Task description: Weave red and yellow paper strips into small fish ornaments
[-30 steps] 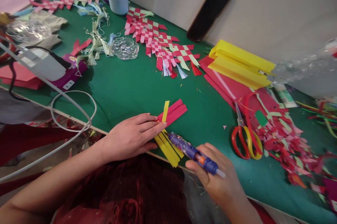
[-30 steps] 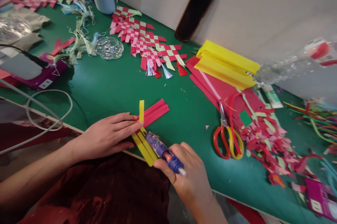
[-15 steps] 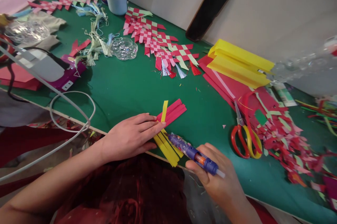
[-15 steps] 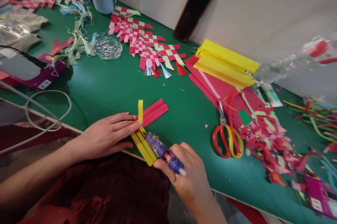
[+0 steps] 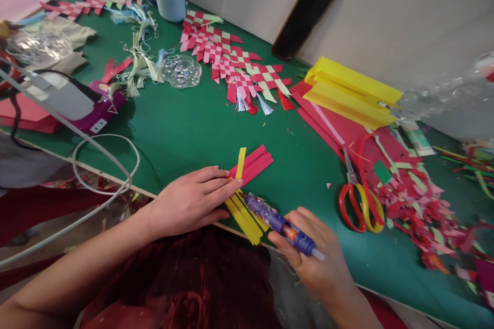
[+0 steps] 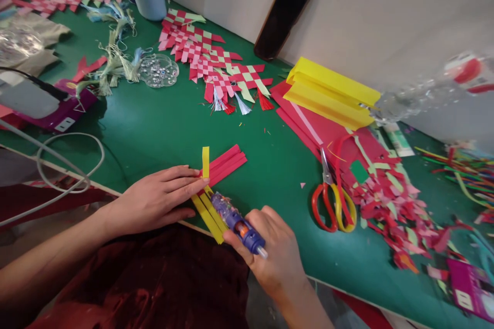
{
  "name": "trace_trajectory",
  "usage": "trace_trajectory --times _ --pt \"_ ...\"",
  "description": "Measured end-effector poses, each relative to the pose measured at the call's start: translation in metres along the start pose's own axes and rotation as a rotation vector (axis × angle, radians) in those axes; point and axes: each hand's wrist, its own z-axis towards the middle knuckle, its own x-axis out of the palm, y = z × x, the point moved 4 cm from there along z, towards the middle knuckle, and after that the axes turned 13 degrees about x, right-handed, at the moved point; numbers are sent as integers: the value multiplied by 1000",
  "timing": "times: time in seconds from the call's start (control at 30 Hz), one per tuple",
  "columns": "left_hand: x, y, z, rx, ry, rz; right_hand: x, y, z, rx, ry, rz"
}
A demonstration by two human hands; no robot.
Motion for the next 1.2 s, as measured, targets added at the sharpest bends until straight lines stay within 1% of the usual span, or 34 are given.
trace_trajectory --times 0.2,0.47,0.63,0.87,1.03,1.2 --pt "1 0 0 7 -4 -3 -4 1 3 29 36 -10" --pt "0 0 0 10 0 -1 3 -2 3 23 34 -28" --pt "0 1 1 4 1 3 0 -4 4 5 -4 1" --pt "2 1 0 7 2 0 -2 0 -1 6 25 35" --pt "0 0 1 10 7 3 2 -1 3 7 50 53" --pt "-1 0 1 8 5 6 3 -2 6 1 30 40"
